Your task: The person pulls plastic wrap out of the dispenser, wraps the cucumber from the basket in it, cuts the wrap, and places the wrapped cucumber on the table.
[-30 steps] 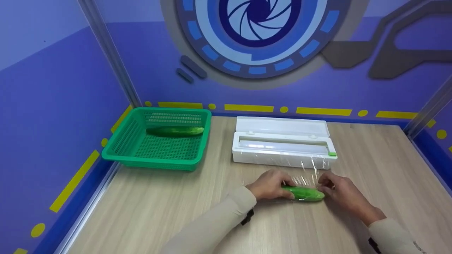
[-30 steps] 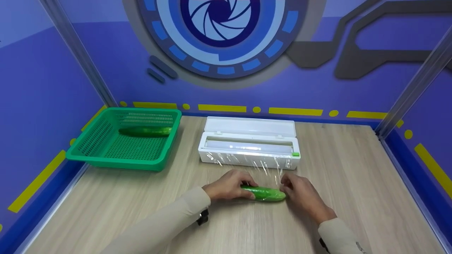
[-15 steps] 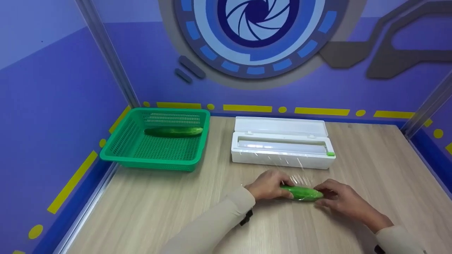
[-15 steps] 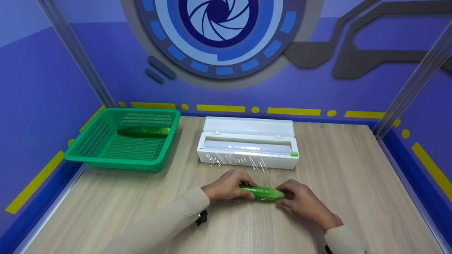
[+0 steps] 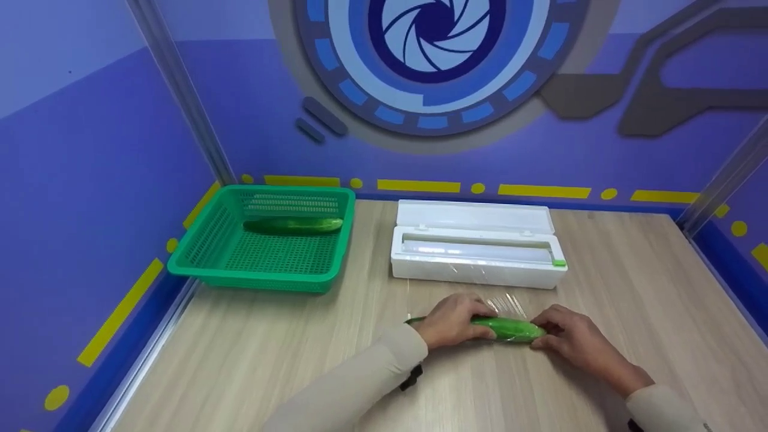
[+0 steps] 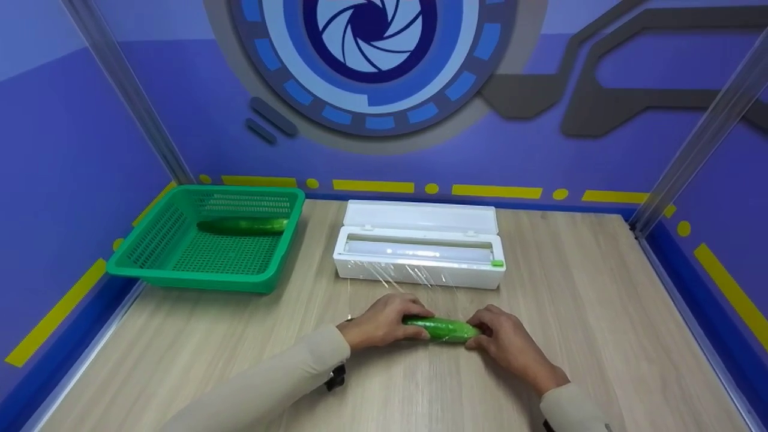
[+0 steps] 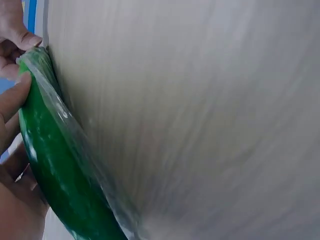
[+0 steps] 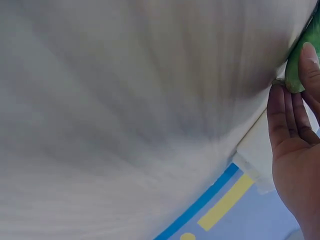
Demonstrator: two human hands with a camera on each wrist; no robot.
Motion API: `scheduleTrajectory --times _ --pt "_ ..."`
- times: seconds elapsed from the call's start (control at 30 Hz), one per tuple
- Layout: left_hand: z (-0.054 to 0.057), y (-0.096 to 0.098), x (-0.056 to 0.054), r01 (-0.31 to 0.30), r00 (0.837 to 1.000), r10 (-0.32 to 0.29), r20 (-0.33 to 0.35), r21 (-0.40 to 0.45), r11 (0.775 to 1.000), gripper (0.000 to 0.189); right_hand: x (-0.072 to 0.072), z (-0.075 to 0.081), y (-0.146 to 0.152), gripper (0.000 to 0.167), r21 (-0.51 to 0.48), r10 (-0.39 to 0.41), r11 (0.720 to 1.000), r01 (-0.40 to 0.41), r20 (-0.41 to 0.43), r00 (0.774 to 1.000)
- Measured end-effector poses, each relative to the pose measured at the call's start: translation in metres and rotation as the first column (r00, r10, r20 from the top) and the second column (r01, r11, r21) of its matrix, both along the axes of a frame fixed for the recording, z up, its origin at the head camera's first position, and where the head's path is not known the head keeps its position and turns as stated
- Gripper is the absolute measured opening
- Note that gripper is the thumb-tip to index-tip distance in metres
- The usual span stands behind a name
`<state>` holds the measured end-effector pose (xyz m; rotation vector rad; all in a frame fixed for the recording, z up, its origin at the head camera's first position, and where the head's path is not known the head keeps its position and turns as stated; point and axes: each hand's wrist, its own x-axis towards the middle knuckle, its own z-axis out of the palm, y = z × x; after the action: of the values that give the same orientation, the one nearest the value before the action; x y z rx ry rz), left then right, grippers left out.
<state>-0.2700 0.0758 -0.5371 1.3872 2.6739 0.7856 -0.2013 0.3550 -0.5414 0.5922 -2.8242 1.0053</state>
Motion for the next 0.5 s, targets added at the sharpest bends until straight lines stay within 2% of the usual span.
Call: scheduleTrajectory --times 0.13,0.33,0.5 --pt "0.002 -0.004 0.002 -0.035 0.998 0.034 -0.053 -0.008 0.999 0.037 -0.003 0.005 -0.002 0.024 0.022 -0.006 1.0 0.005 0.055 0.998" --pt "0.012 -0.019 0.006 -0.093 0.995 0.093 -0.022 0.013 0.996 0.035 -0.002 0.006 -0.001 0.025 0.046 -0.014 0.999 0.01 0.084 0.996" --pt "0.017 -0.034 0.009 -0.125 0.992 0.126 -0.023 0.059 0.99 0.031 -0.001 0.006 0.0 0.025 0.059 -0.021 0.998 0.015 0.098 0.995"
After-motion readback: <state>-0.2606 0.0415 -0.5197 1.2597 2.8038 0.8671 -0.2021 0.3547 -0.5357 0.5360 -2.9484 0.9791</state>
